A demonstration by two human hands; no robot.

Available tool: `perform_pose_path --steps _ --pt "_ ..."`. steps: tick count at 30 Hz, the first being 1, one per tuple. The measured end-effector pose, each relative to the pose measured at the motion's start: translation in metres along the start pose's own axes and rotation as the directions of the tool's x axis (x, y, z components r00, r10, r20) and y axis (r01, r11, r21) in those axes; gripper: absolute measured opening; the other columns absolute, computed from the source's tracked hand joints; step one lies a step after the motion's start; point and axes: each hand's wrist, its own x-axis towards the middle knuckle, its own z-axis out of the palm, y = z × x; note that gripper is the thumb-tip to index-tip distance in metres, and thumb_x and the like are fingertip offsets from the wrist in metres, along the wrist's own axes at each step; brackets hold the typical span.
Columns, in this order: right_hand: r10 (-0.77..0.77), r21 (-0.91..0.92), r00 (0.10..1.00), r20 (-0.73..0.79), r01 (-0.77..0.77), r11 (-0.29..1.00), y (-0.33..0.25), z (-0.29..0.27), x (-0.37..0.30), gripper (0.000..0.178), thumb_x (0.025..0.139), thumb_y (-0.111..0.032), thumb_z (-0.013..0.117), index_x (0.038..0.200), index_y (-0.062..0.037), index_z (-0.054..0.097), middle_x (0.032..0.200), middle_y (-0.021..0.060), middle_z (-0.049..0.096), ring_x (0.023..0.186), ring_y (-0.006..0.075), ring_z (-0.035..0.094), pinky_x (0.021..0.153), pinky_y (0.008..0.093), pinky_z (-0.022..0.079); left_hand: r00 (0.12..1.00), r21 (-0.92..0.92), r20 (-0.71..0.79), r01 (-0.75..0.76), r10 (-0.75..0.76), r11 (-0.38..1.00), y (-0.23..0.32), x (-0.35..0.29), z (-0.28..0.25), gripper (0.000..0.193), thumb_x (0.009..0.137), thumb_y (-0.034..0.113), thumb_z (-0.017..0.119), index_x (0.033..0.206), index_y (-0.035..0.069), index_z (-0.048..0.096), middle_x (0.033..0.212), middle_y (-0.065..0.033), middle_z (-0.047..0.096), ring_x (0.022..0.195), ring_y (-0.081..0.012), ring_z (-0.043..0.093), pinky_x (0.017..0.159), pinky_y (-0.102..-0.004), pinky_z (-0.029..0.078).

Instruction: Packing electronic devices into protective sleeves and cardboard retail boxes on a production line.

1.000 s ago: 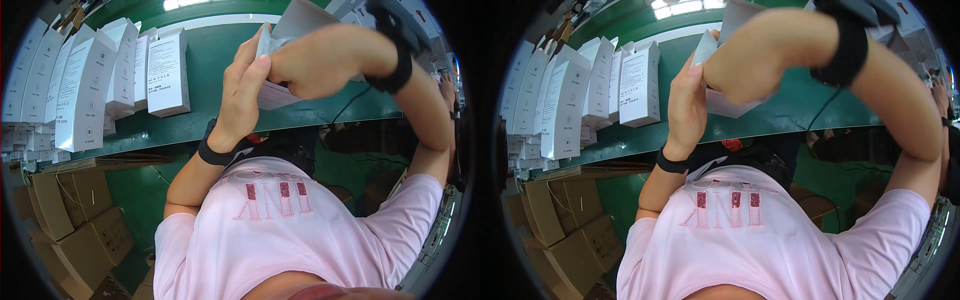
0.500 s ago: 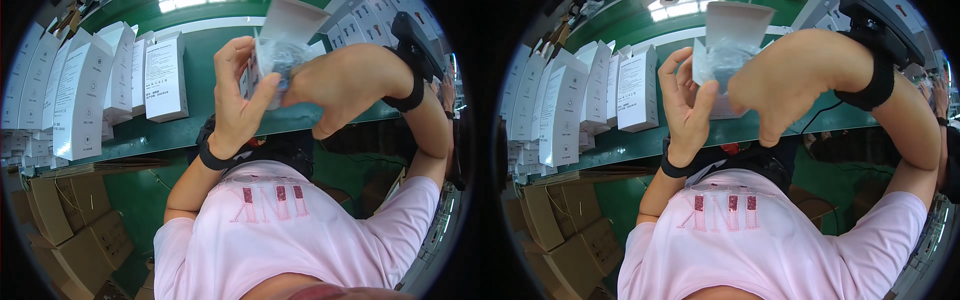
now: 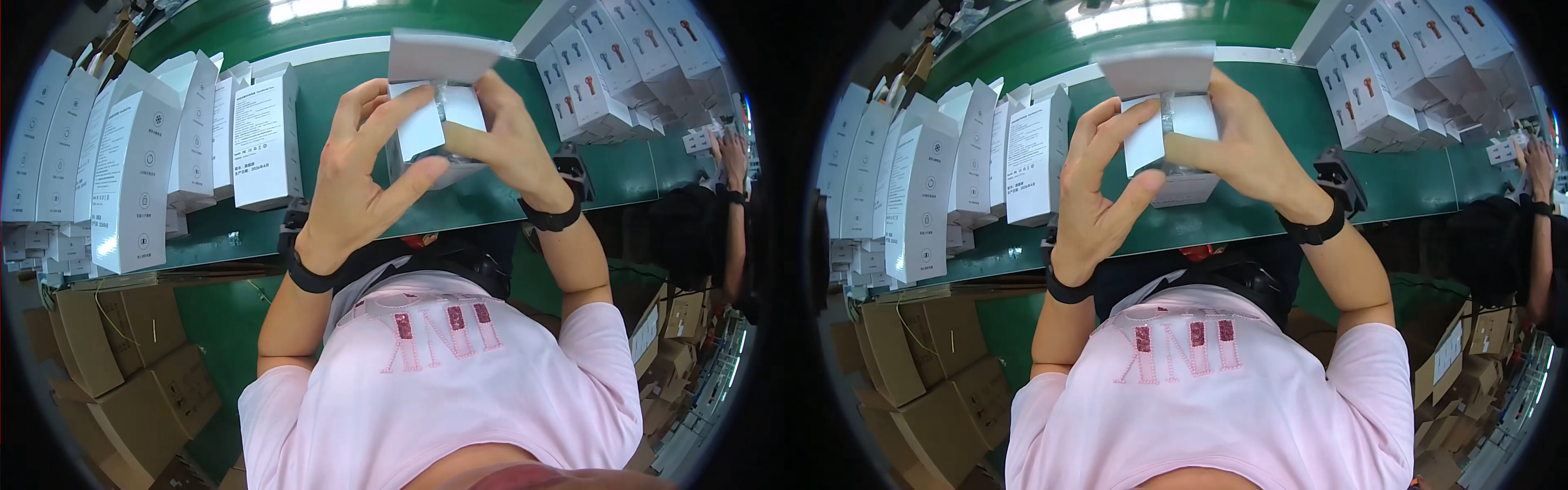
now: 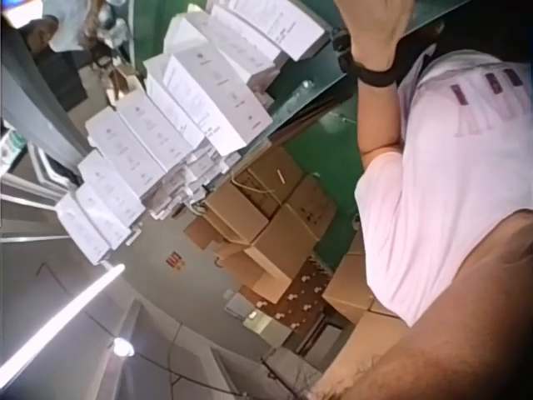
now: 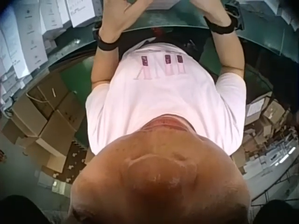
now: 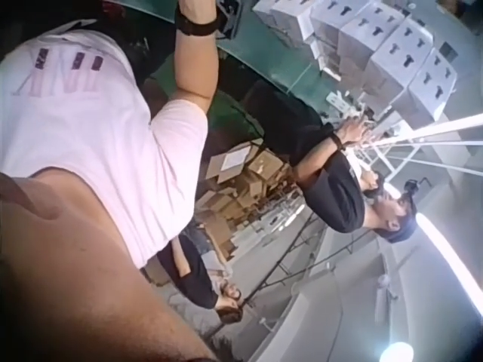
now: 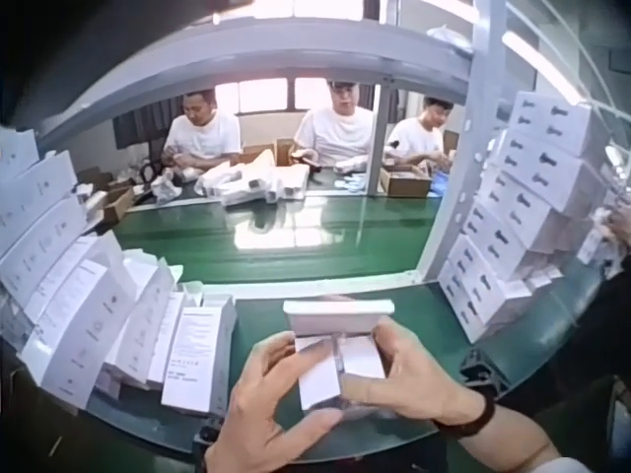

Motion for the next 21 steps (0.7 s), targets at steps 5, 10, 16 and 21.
perform_pose_path --steps 5,10,16,21 --pt "-0.364 0.213 0.927 0.088 0.339 0.916 0.012 -0.020 -0.003 0.058 0.091 -0.043 0.063 0.130 -0.0003 0.060 0.135 0.0164 0.057 0.122 0.0255 0.055 0.103 0.0396 0.043 0.997 0.010 0.073 -0.026 0.025 1.000 -0.005 0.003 -0.006 0.052 0.077 0.028 0.081 0.120 0.003 0.065 0.120 -0.0184 0.053 0.105 -0.0325 0.058 0.091 -0.0400 0.049" --pt "-0.478 -0.339 0.851 0.218 0.526 0.780 0.004 -0.033 -0.008 0.038 0.092 -0.030 0.065 0.118 -0.0011 0.068 0.129 0.0236 0.060 0.123 0.0352 0.055 0.101 0.0427 0.044 0.994 0.034 0.102 -0.039 0.035 0.999 -0.012 0.004 -0.005 0.057 0.076 0.031 0.083 0.119 0.000 0.062 0.127 -0.0170 0.054 0.111 -0.0301 0.058 0.093 -0.0372 0.048" --pt "-0.503 -0.409 0.777 0.380 0.628 0.662 0.000 -0.043 -0.012 0.032 0.087 -0.009 0.065 0.118 -0.0051 0.069 0.132 0.0227 0.059 0.126 0.0402 0.053 0.102 0.0455 0.044 0.992 -0.284 -0.001 0.122 -0.127 0.951 -0.018 -0.010 0.011 0.067 0.070 0.023 0.087 0.127 0.006 0.055 0.130 -0.0104 0.056 0.116 -0.0247 0.057 0.096 -0.0396 0.049" --pt "-0.481 -0.464 0.769 0.421 0.638 0.614 -0.003 -0.045 -0.017 0.034 0.086 -0.006 0.062 0.119 -0.0068 0.070 0.133 0.0219 0.058 0.127 0.0424 0.051 0.102 0.0474 0.044 0.976 -0.461 -0.107 0.119 -0.189 0.880 -0.011 -0.012 0.019 0.073 0.070 0.020 0.088 0.132 0.010 0.053 0.131 -0.0066 0.057 0.117 -0.0218 0.058 0.097 -0.0394 0.049"
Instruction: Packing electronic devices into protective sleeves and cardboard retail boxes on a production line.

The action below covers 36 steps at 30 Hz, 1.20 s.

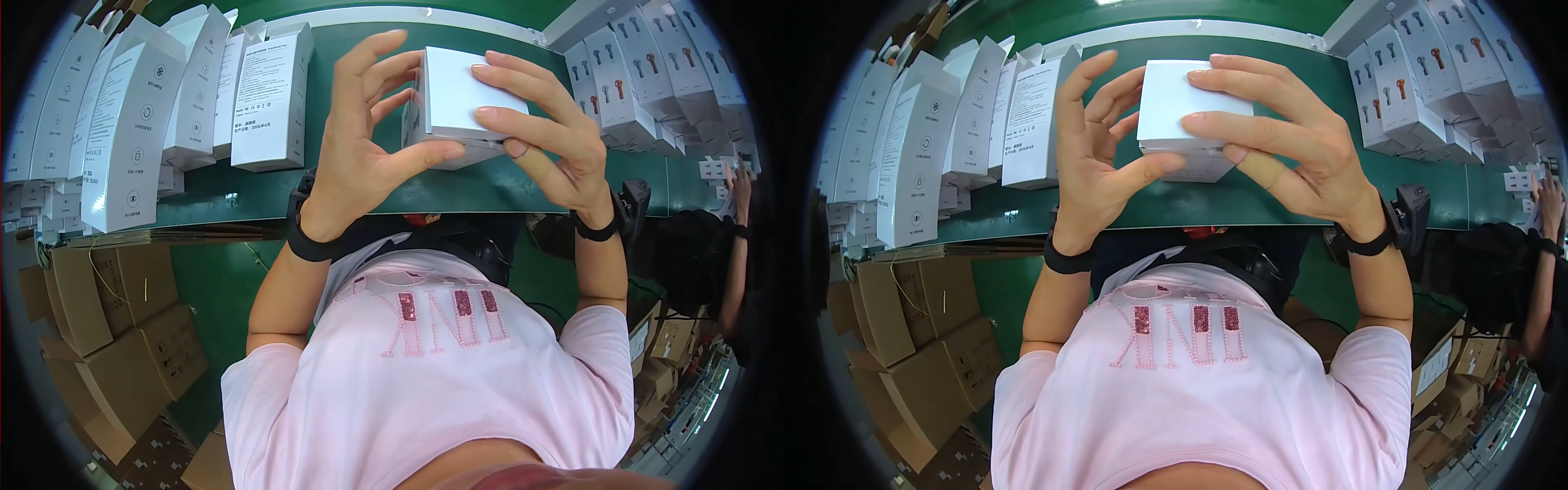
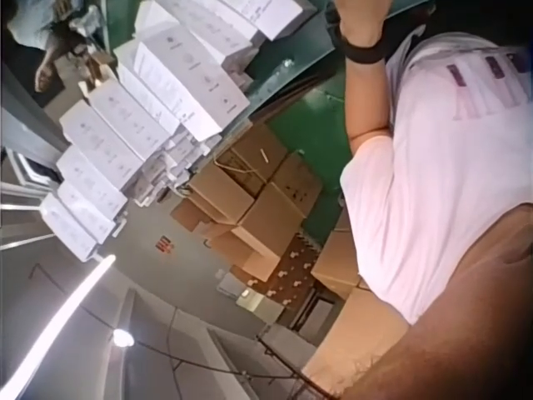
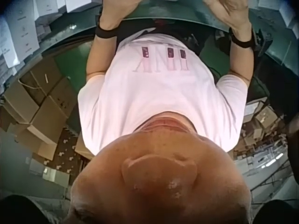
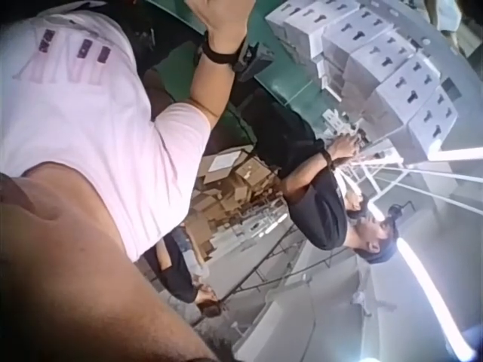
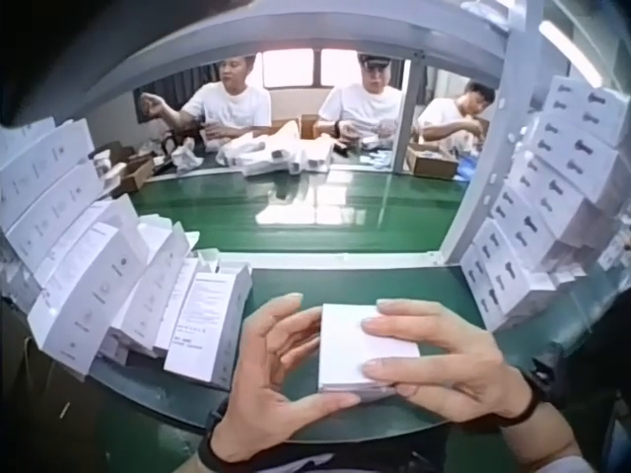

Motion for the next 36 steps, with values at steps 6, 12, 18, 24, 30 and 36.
perform_pose_path --steps 6,12,18,24,30,36 --pt "-0.004 -0.199 0.999 0.046 0.013 0.980 -0.015 0.003 0.011 0.042 0.080 -0.009 0.069 0.121 -0.0132 0.069 0.133 0.0157 0.059 0.123 0.0398 0.055 0.099 0.0456 0.048 0.987 0.239 0.153 -0.091 0.055 0.967 0.001 0.001 -0.014 0.067 0.071 0.019 0.086 0.132 0.013 0.060 0.136 -0.0126 0.055 0.122 -0.0254 0.056 0.100 -0.0389 0.048" --pt "0.047 -0.305 0.999 -0.021 -0.051 0.951 -0.023 0.013 -0.009 0.048 0.081 -0.026 0.075 0.125 -0.0083 0.065 0.144 0.0236 0.047 0.133 0.0432 0.046 0.108 0.0487 0.040 0.972 0.221 0.226 -0.116 0.065 0.968 0.008 0.006 -0.011 0.064 0.070 0.014 0.085 0.130 0.010 0.062 0.136 -0.0183 0.053 0.123 -0.0309 0.055 0.101 -0.0385 0.046" --pt "0.313 0.226 0.929 -0.196 -0.268 0.937 -0.051 -0.004 -0.027 0.087 0.067 -0.029 0.090 0.141 -0.0063 0.050 0.131 0.0201 0.052 0.122 0.0347 0.053 0.099 0.0417 0.045 0.912 0.187 0.359 -0.280 0.200 0.941 0.041 0.002 0.033 0.053 0.071 0.005 0.082 0.121 0.003 0.064 0.133 -0.0305 0.052 0.117 -0.0402 0.059 0.097 -0.0424 0.050" --pt "0.448 -0.058 0.797 -0.404 -0.511 0.857 -0.097 -0.036 -0.093 0.065 0.066 -0.027 0.089 0.124 -0.0073 0.067 0.117 0.0186 0.060 0.106 0.0316 0.060 0.088 0.0359 0.050 0.740 0.260 0.671 -0.301 0.053 0.917 0.035 -0.001 0.078 0.069 0.073 0.021 0.085 0.134 0.003 0.057 0.148 -0.0323 0.037 0.133 -0.0445 0.045 0.108 -0.0467 0.040" --pt "0.084 -0.109 0.126 -0.988 -0.976 0.187 -0.074 -0.143 -0.201 0.044 0.082 -0.022 0.078 0.122 -0.0060 0.067 0.112 0.0132 0.066 0.100 0.0208 0.064 0.089 0.0315 0.049 0.868 0.132 0.492 -0.142 0.059 0.981 0.052 0.014 0.044 0.074 0.073 0.026 0.084 0.134 -0.004 0.054 0.128 -0.0246 0.061 0.119 -0.0361 0.059 0.104 -0.0433 0.042" --pt "0.118 -0.198 0.237 -0.964 -0.942 0.270 0.092 -0.211 -0.340 0.050 0.081 -0.031 0.078 0.116 0.0034 0.067 0.102 0.0213 0.070 0.091 0.0307 0.066 0.087 0.0375 0.050 0.785 0.073 0.607 -0.210 0.123 0.975 0.089 0.001 0.038 0.050 0.079 0.023 0.077 0.119 -0.003 0.065 0.111 -0.0230 0.068 0.105 -0.0349 0.065 0.098 -0.0472 0.047"
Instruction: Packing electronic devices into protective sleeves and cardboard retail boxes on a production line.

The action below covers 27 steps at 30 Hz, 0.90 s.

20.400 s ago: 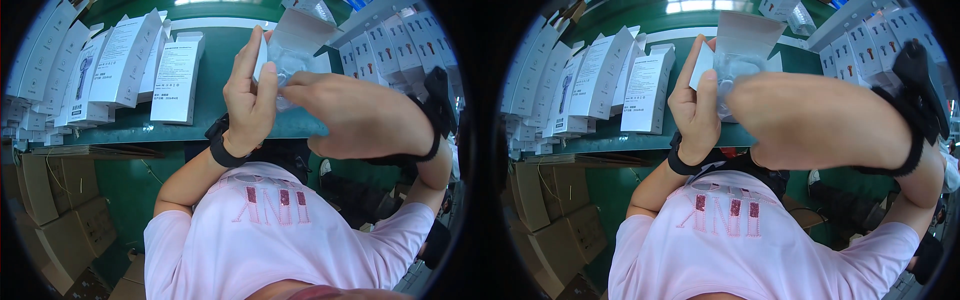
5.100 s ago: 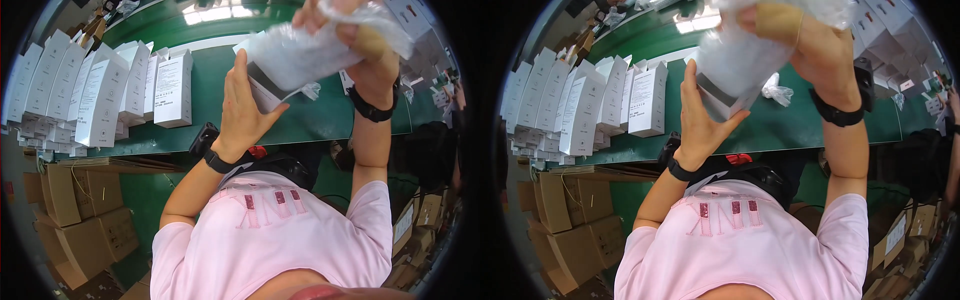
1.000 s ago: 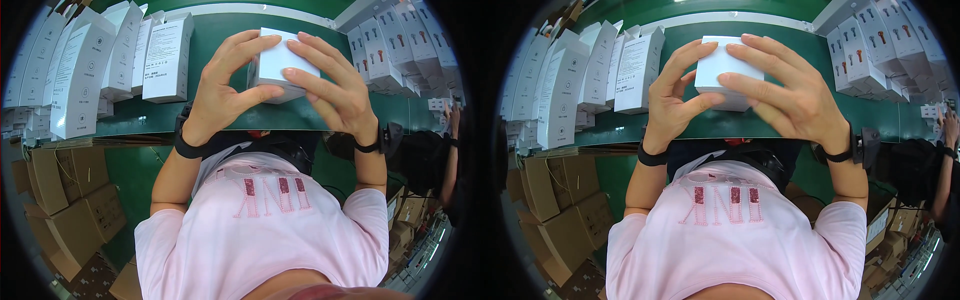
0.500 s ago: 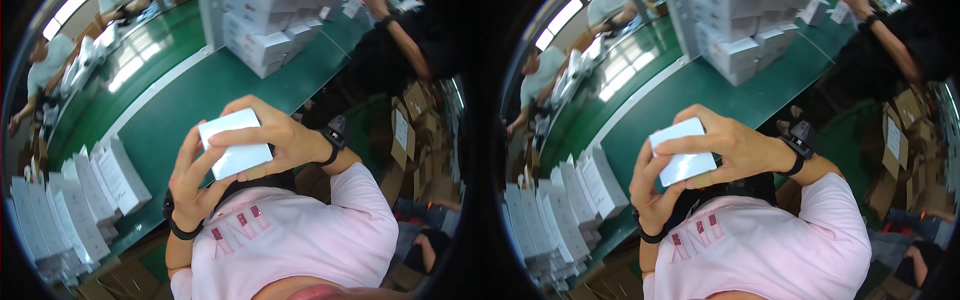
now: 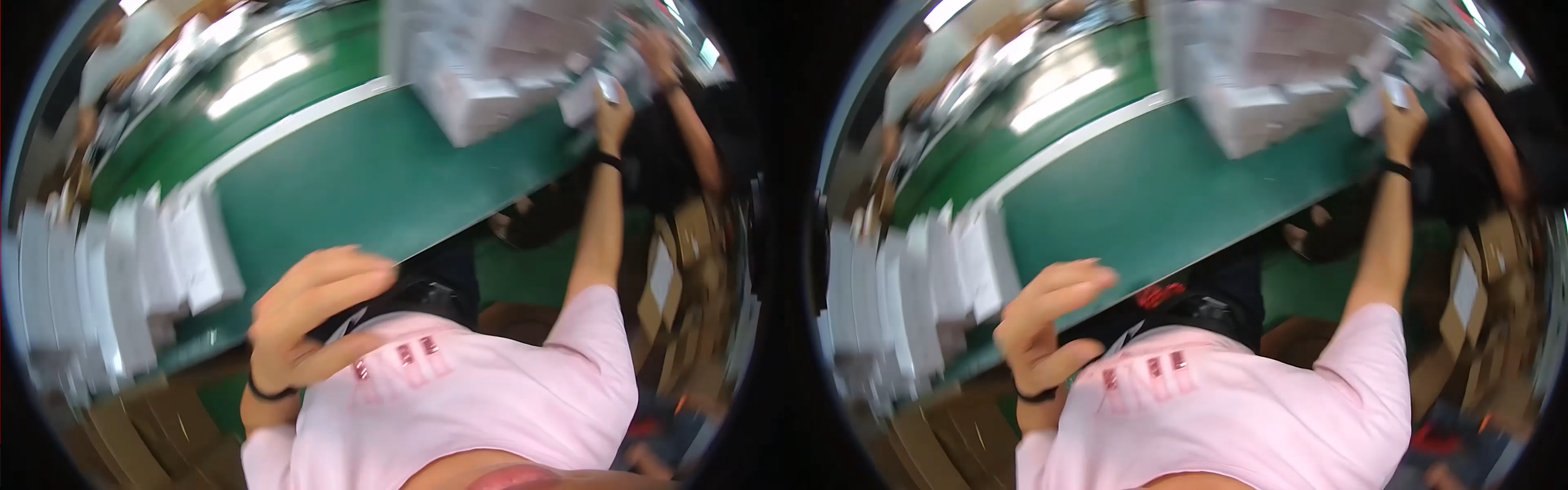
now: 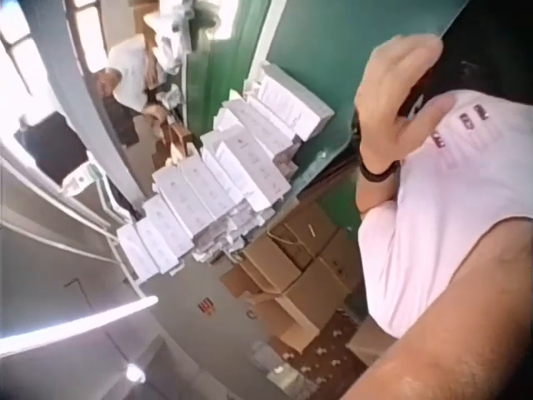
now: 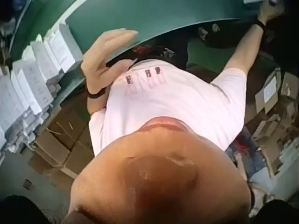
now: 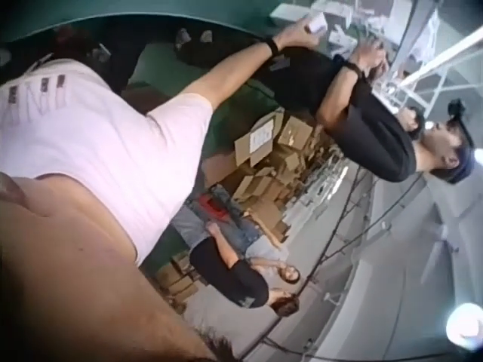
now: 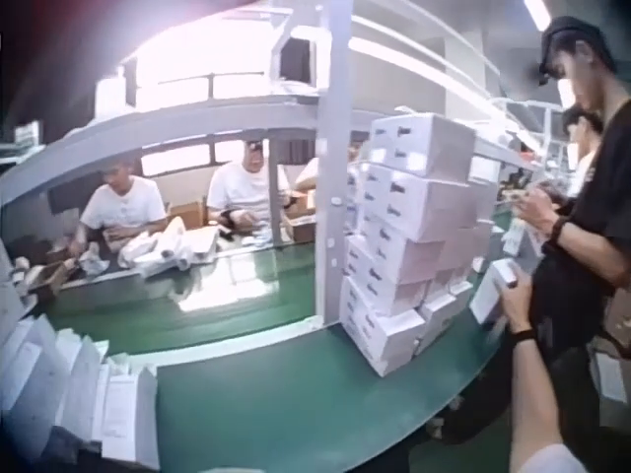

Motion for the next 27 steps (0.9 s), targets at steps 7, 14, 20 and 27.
perform_pose_path --steps 7,14,20,27 --pt "0.015 -0.233 0.969 0.248 0.044 0.971 0.117 -0.036 0.072 0.079 0.084 -0.052 0.073 0.136 0.0042 0.052 0.131 0.0231 0.059 0.113 0.0289 0.060 0.099 0.0365 0.046 0.976 0.016 -0.184 0.126 -0.121 0.992 -0.002 -0.062 -0.002 0.038 0.081 0.004 0.075 0.118 0.000 0.067 0.109 -0.0135 0.069 0.097 -0.0248 0.067 0.083 -0.0326 0.052" --pt "-0.442 -0.117 0.861 -0.253 0.426 0.897 -0.143 -0.061 0.015 0.064 0.082 -0.039 0.077 0.113 0.0137 0.060 0.114 0.0294 0.065 0.103 0.0379 0.067 0.089 0.0417 0.054 0.889 -0.002 -0.330 0.334 -0.316 0.942 0.002 -0.110 -0.012 0.037 0.082 0.003 0.073 0.118 0.001 0.068 0.110 -0.0131 0.069 0.098 -0.0240 0.066 0.085 -0.0322 0.052" --pt "-0.540 0.735 0.841 0.024 0.351 0.581 -0.403 -0.093 -0.103 0.074 0.090 -0.040 0.066 0.131 0.0163 0.045 0.129 0.0339 0.055 0.105 0.0332 0.065 0.092 0.0422 0.052 0.914 0.187 -0.338 0.298 -0.224 0.936 -0.003 -0.110 -0.018 0.040 0.078 0.004 0.076 0.116 -0.001 0.067 0.111 -0.0146 0.068 0.102 -0.0276 0.065 0.089 -0.0354 0.050" --pt "-0.540 0.826 0.625 0.564 -0.420 0.376 -0.443 -0.096 -0.038 0.097 0.090 -0.064 0.054 0.149 0.0068 0.025 0.147 0.0287 0.040 0.095 0.0191 0.062 0.084 0.0295 0.051 0.495 0.381 -0.862 0.777 -0.111 0.501 -0.048 -0.141 -0.046 0.101 0.067 0.026 0.090 0.145 0.000 0.032 0.134 -0.0209 0.039 0.124 -0.0362 0.041 0.104 -0.0464 0.038"
